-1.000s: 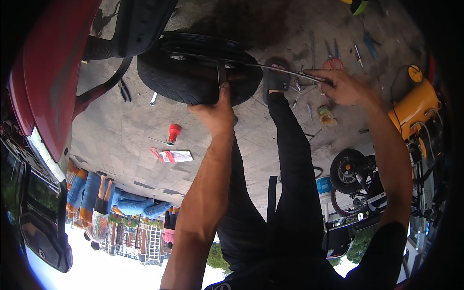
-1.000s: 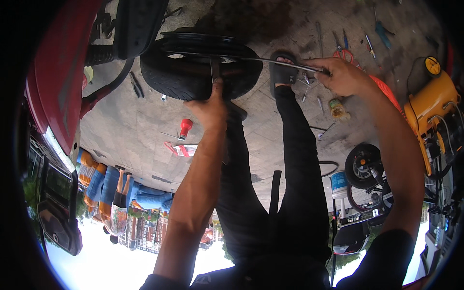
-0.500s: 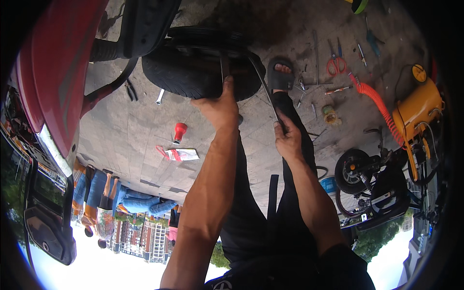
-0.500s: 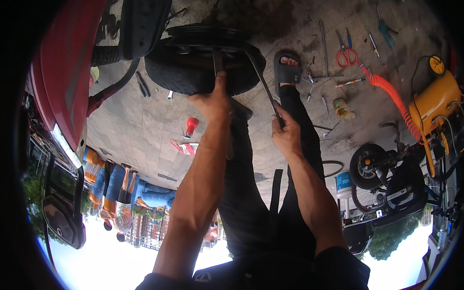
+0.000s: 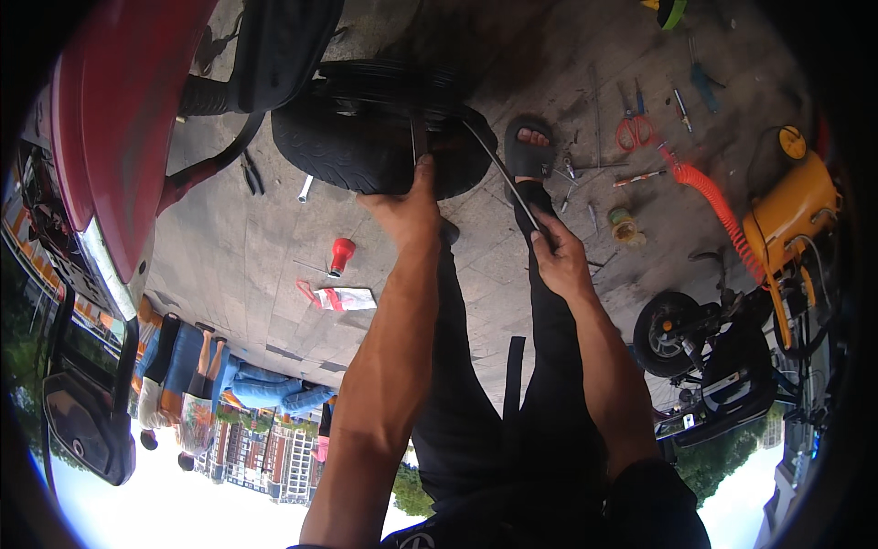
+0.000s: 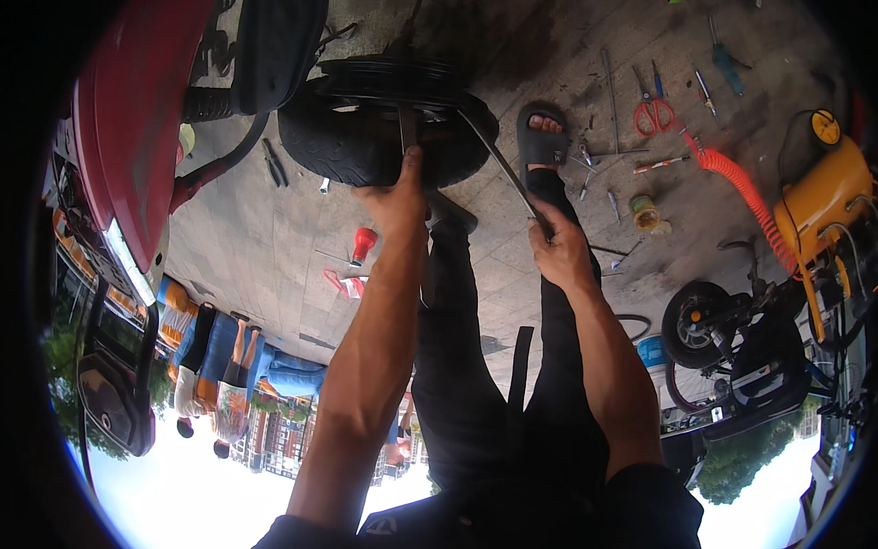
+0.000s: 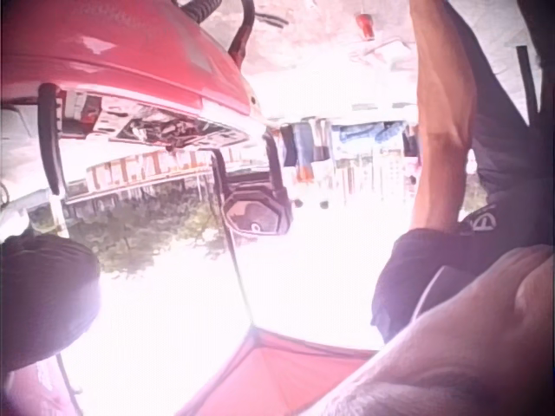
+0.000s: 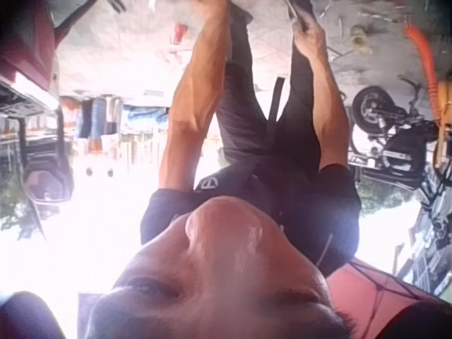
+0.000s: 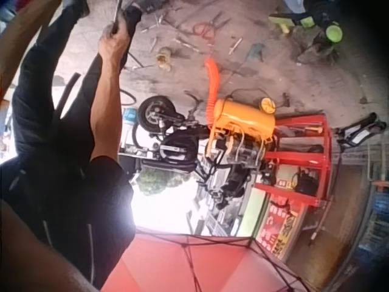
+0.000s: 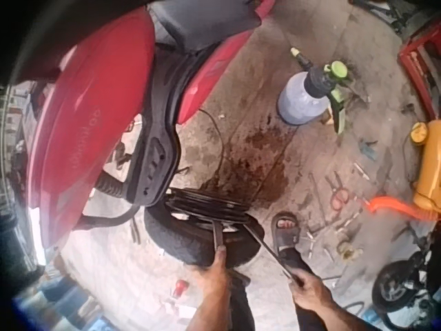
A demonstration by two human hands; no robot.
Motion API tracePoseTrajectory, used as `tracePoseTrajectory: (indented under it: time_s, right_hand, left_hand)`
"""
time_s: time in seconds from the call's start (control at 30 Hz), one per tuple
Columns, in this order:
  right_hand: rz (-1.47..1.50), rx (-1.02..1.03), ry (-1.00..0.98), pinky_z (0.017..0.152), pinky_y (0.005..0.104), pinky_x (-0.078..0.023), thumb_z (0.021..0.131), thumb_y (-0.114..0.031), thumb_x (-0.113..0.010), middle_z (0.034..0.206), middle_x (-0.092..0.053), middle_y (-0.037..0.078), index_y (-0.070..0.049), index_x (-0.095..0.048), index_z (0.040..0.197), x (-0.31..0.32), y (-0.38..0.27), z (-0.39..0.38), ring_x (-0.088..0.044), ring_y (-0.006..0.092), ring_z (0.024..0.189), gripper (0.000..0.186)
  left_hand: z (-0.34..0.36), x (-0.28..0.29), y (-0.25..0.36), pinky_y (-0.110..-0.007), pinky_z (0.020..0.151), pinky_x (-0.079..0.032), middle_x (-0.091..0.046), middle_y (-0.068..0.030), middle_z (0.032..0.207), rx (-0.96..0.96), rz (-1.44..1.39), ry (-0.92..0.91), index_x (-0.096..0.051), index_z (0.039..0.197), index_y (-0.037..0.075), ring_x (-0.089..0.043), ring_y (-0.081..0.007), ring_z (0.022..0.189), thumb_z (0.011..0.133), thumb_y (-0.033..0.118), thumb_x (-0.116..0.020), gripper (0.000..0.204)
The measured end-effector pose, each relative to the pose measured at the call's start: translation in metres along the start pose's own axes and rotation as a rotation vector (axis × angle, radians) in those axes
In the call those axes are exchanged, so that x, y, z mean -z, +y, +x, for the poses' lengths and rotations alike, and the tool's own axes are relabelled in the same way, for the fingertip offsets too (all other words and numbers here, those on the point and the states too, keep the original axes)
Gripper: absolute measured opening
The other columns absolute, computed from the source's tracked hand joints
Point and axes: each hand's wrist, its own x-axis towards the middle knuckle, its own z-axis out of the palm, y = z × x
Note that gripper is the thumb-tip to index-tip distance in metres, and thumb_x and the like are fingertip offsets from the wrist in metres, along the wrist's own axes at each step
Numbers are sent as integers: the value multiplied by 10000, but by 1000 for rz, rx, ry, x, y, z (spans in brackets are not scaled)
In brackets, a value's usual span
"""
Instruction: The person uses a tire iron to pry a tire off a scooter wheel, working around the rim until the tire separates. The person then carries the removed tire to a stack of other tires and places it on top.
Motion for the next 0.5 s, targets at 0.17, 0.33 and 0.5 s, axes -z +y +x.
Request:
tracePoseTrajectory:
  time_s: [0.17,0.33,0.5]
  right_hand:
    - [-396,70,0,753,387,-532,926,-218,-604,929,-707,169,-123,-594,1271,93,22,16,-701,329,858,358]
    - [-712,178,295,792,474,-517,916,-248,-603,998,-690,193,-137,-582,1262,91,56,124,-652,410,925,364]
    - [-1014,216,437,897,485,-490,892,-258,-639,1204,-600,182,-134,-588,1270,86,44,221,-565,410,1113,402]
  left_hand:
    - [-5,-9,-4,-399,1061,-364,-443,-261,1287,46,-57,-6,-344,1269,-104,-472,-338,1222,735,262,-864,830]
    - [-23,-22,-8,-416,1057,-363,-442,-273,1288,-3,-36,42,-370,1259,-104,-477,-362,1216,736,278,-863,814]
    - [-29,-22,-10,-423,1070,-345,-414,-283,1314,-33,48,28,-323,1334,-119,-447,-375,1254,740,271,-860,891]
